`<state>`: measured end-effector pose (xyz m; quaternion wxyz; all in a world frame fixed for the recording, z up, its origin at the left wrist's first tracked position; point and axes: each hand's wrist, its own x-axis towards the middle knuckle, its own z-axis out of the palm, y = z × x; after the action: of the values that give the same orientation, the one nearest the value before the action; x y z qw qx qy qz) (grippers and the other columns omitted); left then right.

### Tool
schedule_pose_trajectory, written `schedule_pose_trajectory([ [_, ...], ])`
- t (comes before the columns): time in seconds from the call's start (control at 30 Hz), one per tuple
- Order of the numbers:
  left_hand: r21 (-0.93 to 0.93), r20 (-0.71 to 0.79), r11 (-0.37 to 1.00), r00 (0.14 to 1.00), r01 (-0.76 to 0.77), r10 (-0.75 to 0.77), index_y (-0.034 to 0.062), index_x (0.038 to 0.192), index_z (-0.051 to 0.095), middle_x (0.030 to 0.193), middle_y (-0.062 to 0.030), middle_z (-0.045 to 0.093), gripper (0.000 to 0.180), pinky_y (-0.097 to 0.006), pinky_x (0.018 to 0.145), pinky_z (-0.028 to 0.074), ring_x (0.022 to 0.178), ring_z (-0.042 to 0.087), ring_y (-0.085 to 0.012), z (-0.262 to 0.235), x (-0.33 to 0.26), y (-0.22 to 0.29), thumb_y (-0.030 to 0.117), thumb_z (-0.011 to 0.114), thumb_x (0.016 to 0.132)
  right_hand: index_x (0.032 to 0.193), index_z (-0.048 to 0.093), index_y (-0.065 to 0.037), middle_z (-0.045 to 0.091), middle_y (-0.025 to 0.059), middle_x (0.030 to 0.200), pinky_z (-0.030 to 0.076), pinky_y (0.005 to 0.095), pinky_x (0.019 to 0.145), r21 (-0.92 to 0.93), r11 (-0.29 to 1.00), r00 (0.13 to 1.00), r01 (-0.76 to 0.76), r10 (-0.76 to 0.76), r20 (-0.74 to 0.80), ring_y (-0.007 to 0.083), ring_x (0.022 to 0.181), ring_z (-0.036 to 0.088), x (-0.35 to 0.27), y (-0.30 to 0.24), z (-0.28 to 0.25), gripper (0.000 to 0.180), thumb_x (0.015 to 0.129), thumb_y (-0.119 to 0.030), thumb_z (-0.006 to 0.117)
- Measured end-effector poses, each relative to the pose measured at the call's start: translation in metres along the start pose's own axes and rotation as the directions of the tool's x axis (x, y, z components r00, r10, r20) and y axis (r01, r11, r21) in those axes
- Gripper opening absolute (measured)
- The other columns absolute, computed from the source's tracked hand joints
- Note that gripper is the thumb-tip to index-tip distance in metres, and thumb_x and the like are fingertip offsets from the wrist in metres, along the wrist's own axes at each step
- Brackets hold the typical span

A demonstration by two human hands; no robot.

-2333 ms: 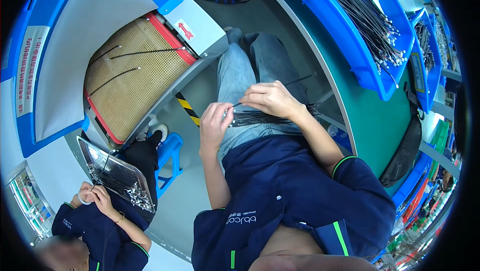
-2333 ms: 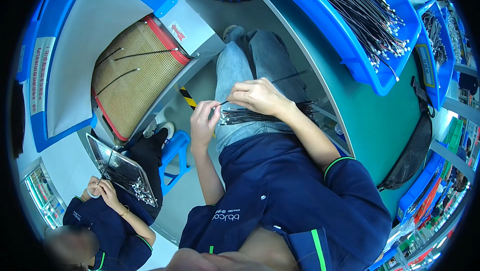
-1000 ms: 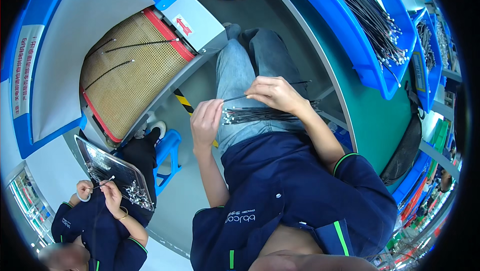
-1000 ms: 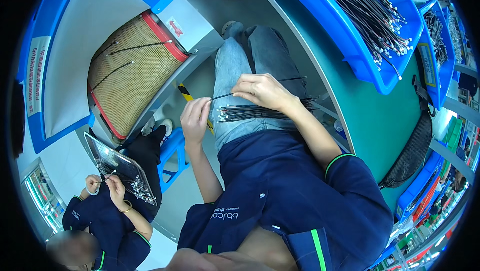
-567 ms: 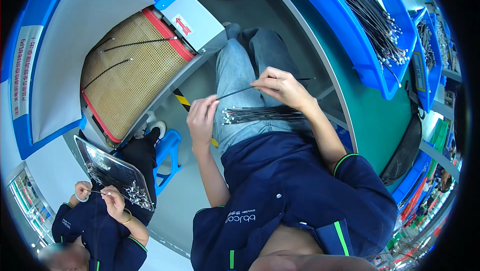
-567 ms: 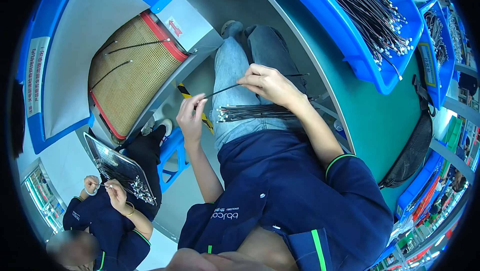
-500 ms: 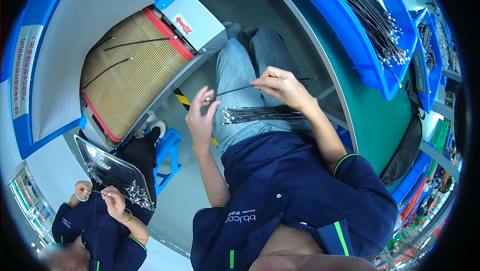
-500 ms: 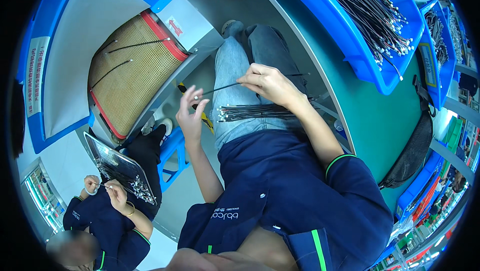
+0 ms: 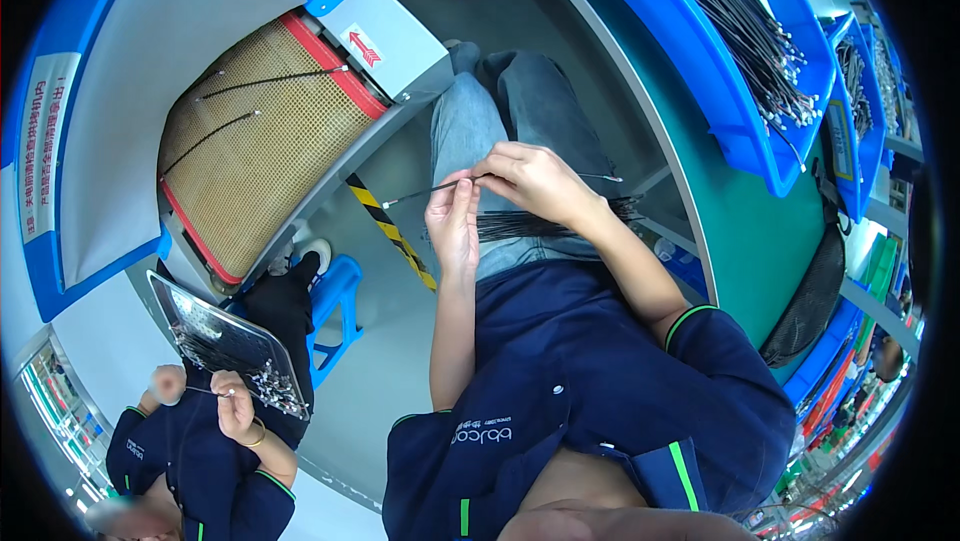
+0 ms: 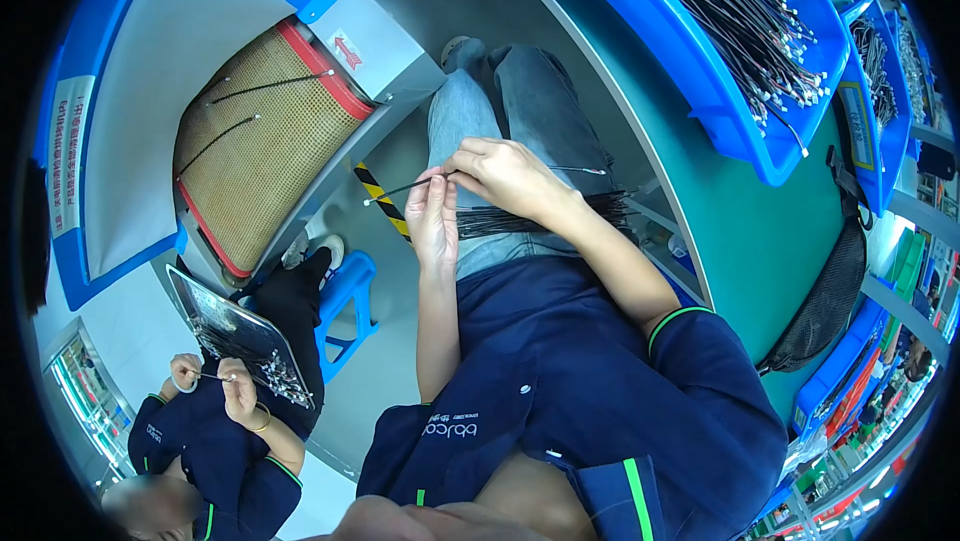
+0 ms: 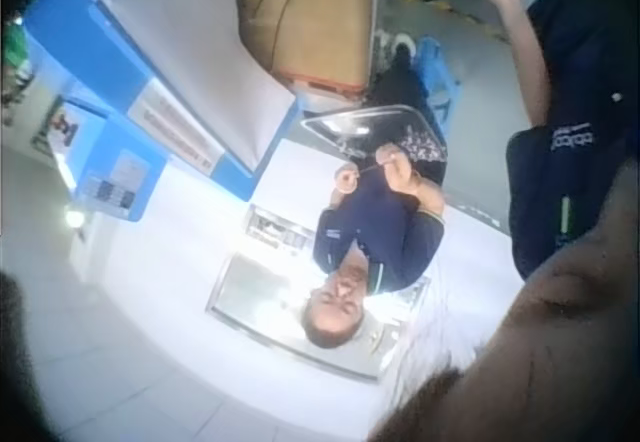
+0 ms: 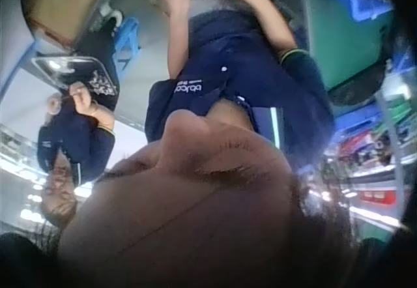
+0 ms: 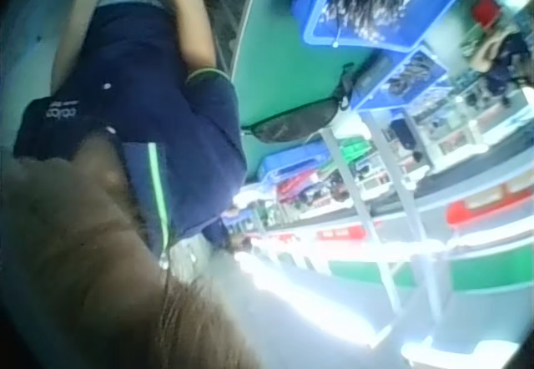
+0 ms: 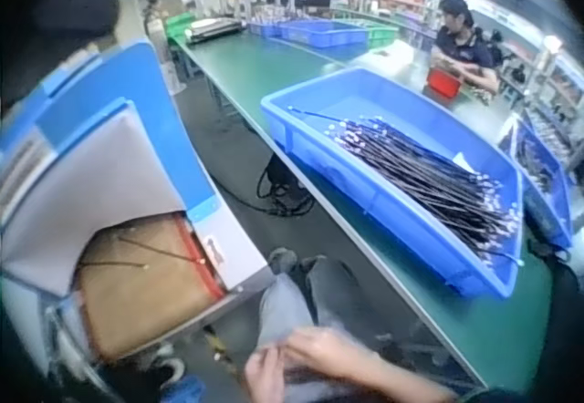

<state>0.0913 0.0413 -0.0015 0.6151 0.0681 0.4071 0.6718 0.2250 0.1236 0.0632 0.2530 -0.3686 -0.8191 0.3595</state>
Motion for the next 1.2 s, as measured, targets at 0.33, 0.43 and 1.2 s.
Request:
schedule_pose_trajectory([
  [0.33, -0.008, -0.138, 0.987, 0.977, -0.163, 0.16, -0.0039, 0.108, 0.059, 0.106, -0.0142, 0.062, 0.017, -0.024, 0.084, 0.055, 0.094, 0.063, -0.0187, -0.036, 0.008, 0.019, 0.005, 0.055, 0.093, 0.084, 0.066, -0.006, 0.064, 0.0062, 0.08, 0.051, 0.0339, 0.067, -0.231, 0.973, 1.0, -0.024, 0.024, -0.006, 0.0229, 0.077, 0.062, -0.015, 0.017, -0.038, 0.011, 0.078, -0.015, 0.069],
  [0.43, -0.023, -0.123, 0.983, 0.976, -0.183, 0.179, -0.0038, 0.108, 0.059, 0.106, -0.0139, 0.062, 0.018, -0.025, 0.085, 0.055, 0.095, 0.063, -0.0191, -0.043, 0.008, 0.023, 0.006, 0.056, 0.093, 0.085, 0.066, -0.005, 0.065, 0.0073, 0.083, 0.051, 0.034, 0.069, -0.208, 0.975, 0.997, -0.075, 0.077, 0.002, 0.0239, 0.078, 0.063, -0.022, 0.021, -0.044, 0.011, 0.079, -0.013, 0.069],
  [1.2, 0.003, -0.161, 0.983, 0.97, -0.182, 0.18, -0.0041, 0.107, 0.059, 0.103, -0.0131, 0.064, 0.018, -0.023, 0.085, 0.055, 0.095, 0.064, -0.0188, -0.041, 0.009, 0.023, 0.006, 0.056, 0.093, 0.087, 0.062, -0.002, 0.06, 0.0086, 0.077, 0.048, 0.0312, 0.061, -0.035, 0.997, 0.991, -0.072, 0.068, -0.112, 0.0212, 0.069, 0.06, -0.039, 0.034, -0.051, 0.011, 0.079, -0.007, 0.069],
])
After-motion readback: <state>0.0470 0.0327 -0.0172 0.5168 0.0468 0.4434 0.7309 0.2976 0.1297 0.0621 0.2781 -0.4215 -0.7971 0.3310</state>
